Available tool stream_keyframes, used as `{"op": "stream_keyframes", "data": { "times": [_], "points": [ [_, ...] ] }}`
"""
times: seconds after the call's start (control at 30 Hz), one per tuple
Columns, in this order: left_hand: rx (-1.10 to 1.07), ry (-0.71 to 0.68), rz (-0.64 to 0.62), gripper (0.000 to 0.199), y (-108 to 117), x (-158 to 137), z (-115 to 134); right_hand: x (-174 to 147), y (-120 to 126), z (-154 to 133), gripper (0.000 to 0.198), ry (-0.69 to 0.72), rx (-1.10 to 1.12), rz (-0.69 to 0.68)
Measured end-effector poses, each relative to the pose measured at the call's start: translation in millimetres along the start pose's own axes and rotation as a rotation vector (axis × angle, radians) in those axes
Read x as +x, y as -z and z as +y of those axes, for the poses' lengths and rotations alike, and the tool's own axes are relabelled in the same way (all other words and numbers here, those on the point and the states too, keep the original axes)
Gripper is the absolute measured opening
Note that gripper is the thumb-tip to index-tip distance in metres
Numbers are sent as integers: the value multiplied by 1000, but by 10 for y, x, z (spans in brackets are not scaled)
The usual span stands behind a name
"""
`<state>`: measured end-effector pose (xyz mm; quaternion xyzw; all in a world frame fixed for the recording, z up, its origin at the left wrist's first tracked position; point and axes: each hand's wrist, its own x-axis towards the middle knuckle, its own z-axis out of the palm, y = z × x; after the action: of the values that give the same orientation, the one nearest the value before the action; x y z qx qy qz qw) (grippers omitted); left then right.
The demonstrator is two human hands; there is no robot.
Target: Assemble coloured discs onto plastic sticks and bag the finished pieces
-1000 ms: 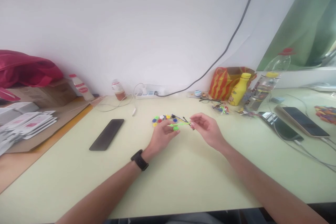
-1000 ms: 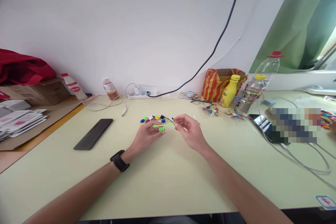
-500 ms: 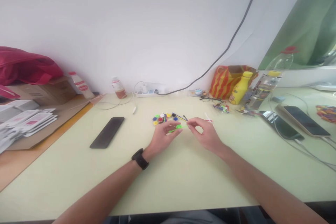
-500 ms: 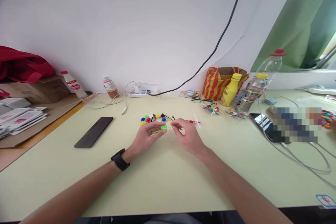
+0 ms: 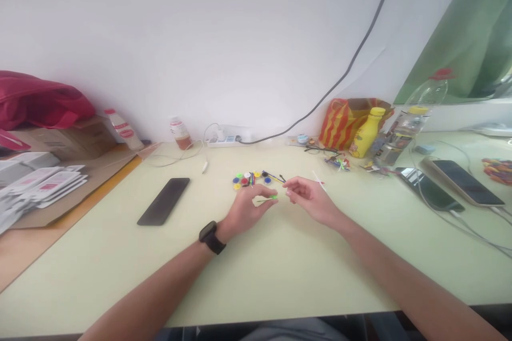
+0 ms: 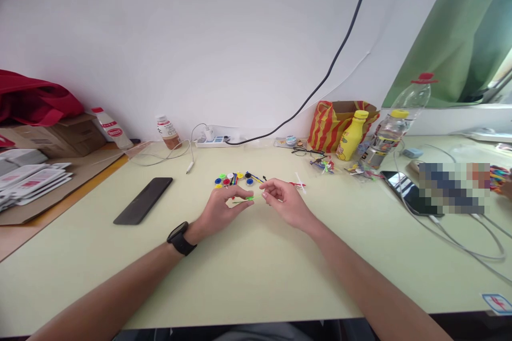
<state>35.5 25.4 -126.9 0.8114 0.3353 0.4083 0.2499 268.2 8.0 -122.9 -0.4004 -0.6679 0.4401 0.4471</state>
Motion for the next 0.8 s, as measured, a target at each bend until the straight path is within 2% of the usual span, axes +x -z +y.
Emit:
{"op": "stream_keyframes", "data": {
  "times": [0.2, 0.37, 0.57, 0.7, 0.8],
  "points": [
    [-121, -9, -40, 16, -18, -5, 59, 15, 3, 22, 35, -22, 71, 2],
    [-403, 142, -152, 20, -48, 11, 79, 29, 12, 58, 37, -46, 89, 54],
    [-557, 326, -82, 34, -52, 53, 25, 26, 43, 47, 30, 69, -212, 216],
    [-632, 400, -60, 36, -36, 56, -16, -12, 54, -2, 30, 109, -249, 106],
    [-658, 422, -27, 37, -28, 49, -51, -59, -1, -7, 44, 140, -214, 81]
  ]
}}
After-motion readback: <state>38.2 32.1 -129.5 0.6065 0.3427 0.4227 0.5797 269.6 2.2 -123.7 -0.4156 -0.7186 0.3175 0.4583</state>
